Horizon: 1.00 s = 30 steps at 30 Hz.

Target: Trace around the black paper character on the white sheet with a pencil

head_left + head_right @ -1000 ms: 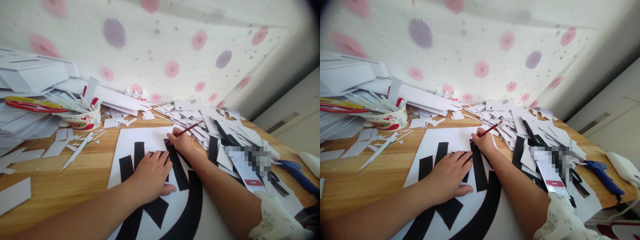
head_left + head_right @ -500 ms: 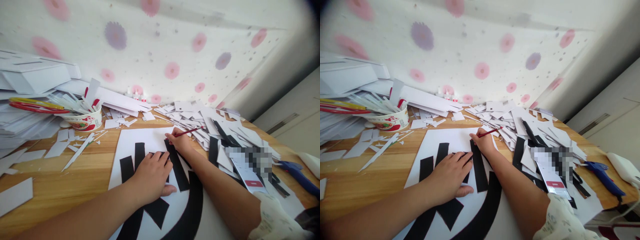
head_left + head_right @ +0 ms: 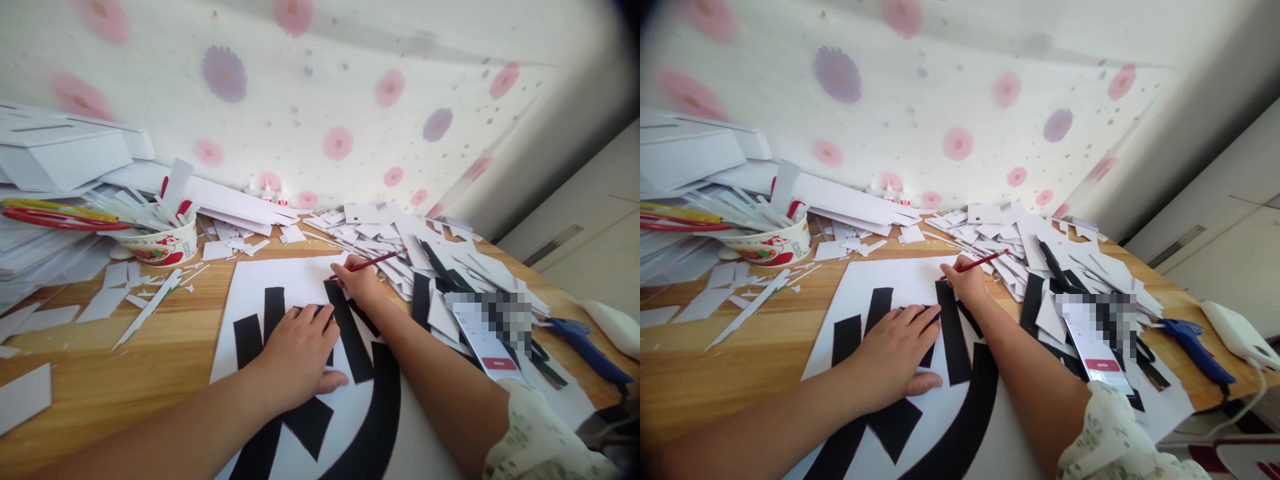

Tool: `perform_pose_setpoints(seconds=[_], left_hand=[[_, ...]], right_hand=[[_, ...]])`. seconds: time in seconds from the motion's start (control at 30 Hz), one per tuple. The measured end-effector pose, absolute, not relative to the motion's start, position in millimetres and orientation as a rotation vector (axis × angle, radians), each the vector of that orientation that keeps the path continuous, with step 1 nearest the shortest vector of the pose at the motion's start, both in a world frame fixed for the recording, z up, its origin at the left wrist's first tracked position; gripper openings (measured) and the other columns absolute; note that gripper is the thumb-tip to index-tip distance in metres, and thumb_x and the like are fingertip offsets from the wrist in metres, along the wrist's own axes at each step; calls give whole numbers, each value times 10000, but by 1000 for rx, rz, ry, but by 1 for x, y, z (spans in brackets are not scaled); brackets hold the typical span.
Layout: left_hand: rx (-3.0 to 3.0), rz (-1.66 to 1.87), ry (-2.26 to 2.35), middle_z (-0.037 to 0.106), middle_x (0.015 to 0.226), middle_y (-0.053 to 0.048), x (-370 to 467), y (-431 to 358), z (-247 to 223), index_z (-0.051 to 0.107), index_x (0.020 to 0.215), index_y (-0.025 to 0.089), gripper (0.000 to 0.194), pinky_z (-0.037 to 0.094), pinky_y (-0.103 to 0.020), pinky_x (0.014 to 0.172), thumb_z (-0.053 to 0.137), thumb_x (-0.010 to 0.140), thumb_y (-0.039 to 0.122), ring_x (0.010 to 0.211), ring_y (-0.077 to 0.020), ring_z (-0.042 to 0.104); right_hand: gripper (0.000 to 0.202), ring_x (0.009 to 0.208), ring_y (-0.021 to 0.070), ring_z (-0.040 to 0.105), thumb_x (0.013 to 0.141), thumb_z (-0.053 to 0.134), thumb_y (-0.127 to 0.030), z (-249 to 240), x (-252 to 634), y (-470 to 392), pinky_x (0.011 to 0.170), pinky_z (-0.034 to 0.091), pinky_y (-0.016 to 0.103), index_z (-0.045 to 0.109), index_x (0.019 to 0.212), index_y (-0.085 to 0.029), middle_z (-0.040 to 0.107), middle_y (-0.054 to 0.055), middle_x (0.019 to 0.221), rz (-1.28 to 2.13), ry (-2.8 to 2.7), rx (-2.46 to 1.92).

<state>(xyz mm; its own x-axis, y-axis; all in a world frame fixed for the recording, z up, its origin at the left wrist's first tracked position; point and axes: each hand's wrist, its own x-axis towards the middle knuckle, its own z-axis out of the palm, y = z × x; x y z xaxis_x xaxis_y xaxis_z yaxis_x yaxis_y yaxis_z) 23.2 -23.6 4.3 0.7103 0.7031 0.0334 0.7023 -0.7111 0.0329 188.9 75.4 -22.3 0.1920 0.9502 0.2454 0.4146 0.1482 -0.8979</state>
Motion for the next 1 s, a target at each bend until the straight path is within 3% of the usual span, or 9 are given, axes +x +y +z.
perform_pose_setpoints(seconds=[0.33,1.0], left_hand=[[2885,97,1186,462,1415,-158,23,-23,3,584,1182,142,634,410,-517,945,577,775,628,1209,-345,458],[2858,78,1200,444,1432,-159,23,-23,7,588,1194,148,614,403,-533,959,616,763,585,1225,-355,454]], right_hand=[[317,460,124,503,694,665,-383,-30,188,80,469,374,238,428,562,-220,532,-54,475,673,-1490,-1446],[249,496,143,466,669,561,-244,-30,196,87,500,345,259,376,501,-235,461,-59,456,459,-1428,-1620]])
